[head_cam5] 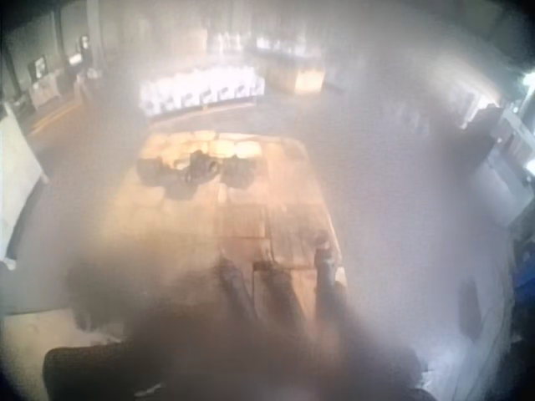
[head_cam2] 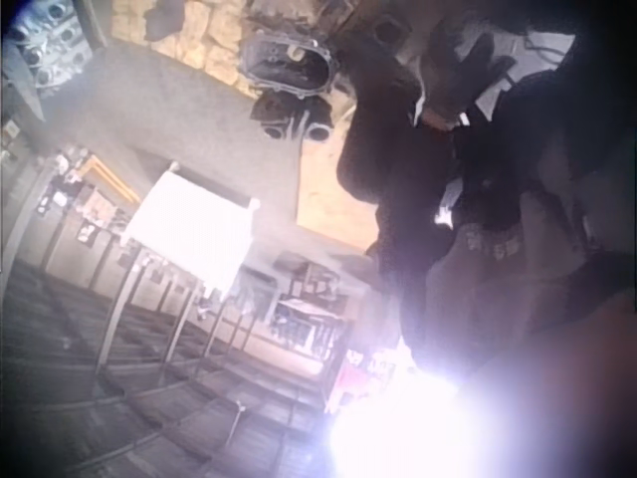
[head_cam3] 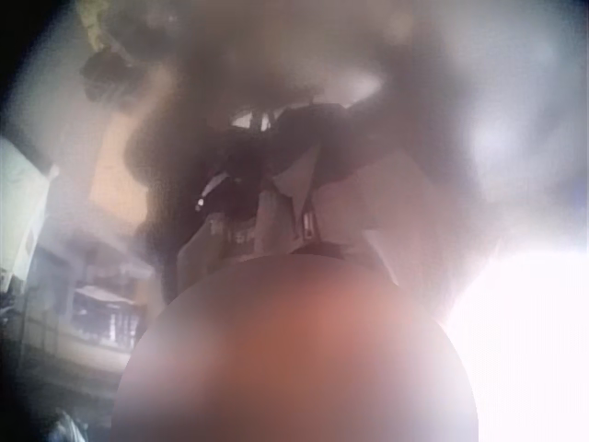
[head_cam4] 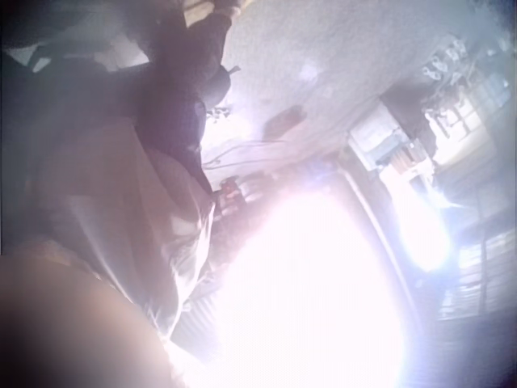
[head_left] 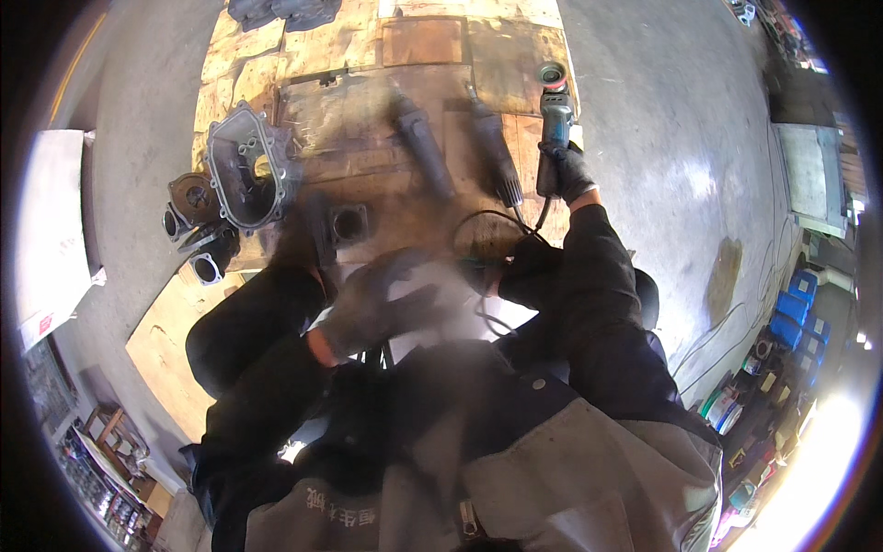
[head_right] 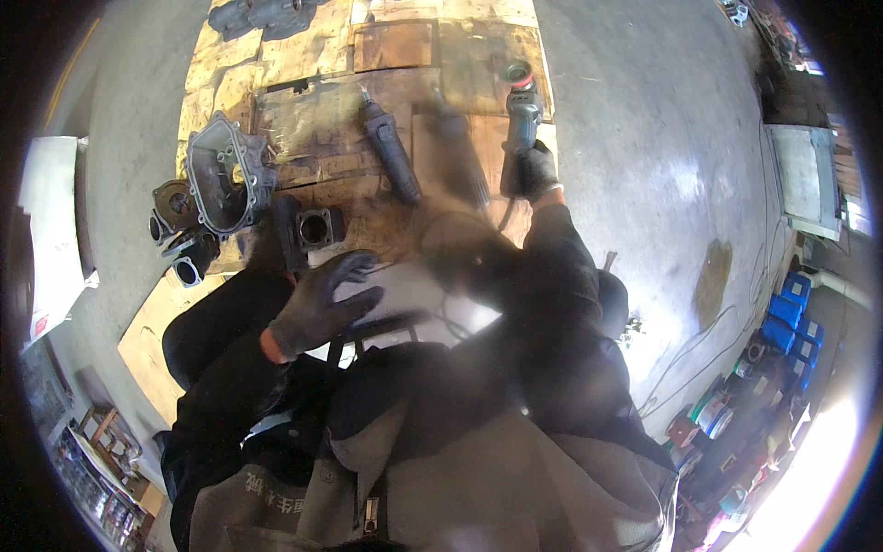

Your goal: The person sits on the floor and uses a handheld rotary tool to grind and polish several metal engine parts. They repeatedly pick up each part, grind its surfaces, inspect it, and place it back on the wooden board.

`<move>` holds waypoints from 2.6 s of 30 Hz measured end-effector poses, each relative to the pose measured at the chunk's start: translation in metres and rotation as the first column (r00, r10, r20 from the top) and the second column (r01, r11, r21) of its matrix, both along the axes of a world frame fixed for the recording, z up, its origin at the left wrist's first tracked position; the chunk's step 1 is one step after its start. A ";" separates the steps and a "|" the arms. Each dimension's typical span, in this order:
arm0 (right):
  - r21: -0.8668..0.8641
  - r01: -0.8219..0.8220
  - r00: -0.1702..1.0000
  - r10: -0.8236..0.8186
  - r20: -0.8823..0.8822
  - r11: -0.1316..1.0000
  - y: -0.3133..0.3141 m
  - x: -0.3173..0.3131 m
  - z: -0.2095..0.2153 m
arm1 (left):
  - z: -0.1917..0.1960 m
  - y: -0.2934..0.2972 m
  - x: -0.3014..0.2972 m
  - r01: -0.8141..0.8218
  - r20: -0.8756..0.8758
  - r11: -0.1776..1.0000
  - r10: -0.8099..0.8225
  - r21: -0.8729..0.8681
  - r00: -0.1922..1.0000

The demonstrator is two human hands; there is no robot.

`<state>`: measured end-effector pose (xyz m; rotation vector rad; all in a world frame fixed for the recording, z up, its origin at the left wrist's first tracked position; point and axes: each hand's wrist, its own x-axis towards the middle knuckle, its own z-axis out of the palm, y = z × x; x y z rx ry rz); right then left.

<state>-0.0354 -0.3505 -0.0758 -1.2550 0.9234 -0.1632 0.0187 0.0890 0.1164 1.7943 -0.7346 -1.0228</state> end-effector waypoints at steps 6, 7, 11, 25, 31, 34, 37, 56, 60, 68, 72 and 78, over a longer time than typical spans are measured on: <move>0.290 -0.078 0.995 0.054 0.089 0.954 -0.019 0.023 -0.037 | -0.022 0.002 0.020 -0.120 0.069 0.992 0.117 0.039 0.991; 0.275 -0.124 0.988 0.093 0.123 0.953 -0.022 0.024 -0.041 | -0.025 -0.001 0.019 -0.118 -0.001 0.992 0.118 0.053 0.993; 0.078 -0.131 0.991 0.132 -0.016 0.988 -0.034 0.026 -0.053 | -0.029 -0.005 0.018 -0.146 -0.096 0.988 0.151 0.058 0.984; -0.678 -0.516 0.760 -0.085 -0.644 0.522 0.013 0.031 -0.025 | -0.011 -0.007 0.011 -0.208 -0.173 0.977 0.196 -0.055 0.965; -0.657 -0.505 0.739 -0.112 -0.664 0.560 0.017 0.026 -0.027 | 0.001 -0.007 0.016 -0.108 -0.267 0.994 0.105 0.003 0.958; -0.612 -0.532 0.736 -0.037 -0.676 0.585 0.017 0.025 -0.016 | 0.005 -0.006 0.017 -0.124 -0.328 0.991 0.103 -0.046 0.939; -0.767 -0.415 0.809 -0.187 -0.557 0.490 0.032 0.028 -0.011 | 0.003 -0.005 0.016 -0.124 -0.366 0.990 0.092 -0.066 0.926; -0.461 -0.629 0.741 0.662 -0.112 0.626 0.209 0.090 0.082 | -0.079 0.000 0.006 -0.127 0.606 0.940 0.304 -0.318 0.735; 0.028 -0.543 0.839 0.544 0.001 0.839 0.220 0.039 0.177 | -0.100 -0.034 0.006 -0.432 0.341 0.809 0.568 -0.399 0.749; -0.357 -0.929 0.315 0.726 -0.611 0.102 0.247 -0.010 0.259 | -0.092 -0.054 -0.037 -0.927 -0.863 0.371 0.486 0.057 0.141; -0.380 -0.921 0.302 0.765 -0.568 0.082 0.251 -0.014 0.264 | -0.097 -0.048 -0.047 -0.950 -0.983 0.289 0.172 0.117 -0.069; -0.324 -0.938 0.119 0.764 -0.634 -0.122 0.272 0.022 0.283 | -0.124 -0.062 -0.051 -0.988 -0.992 0.125 -0.079 0.090 -0.100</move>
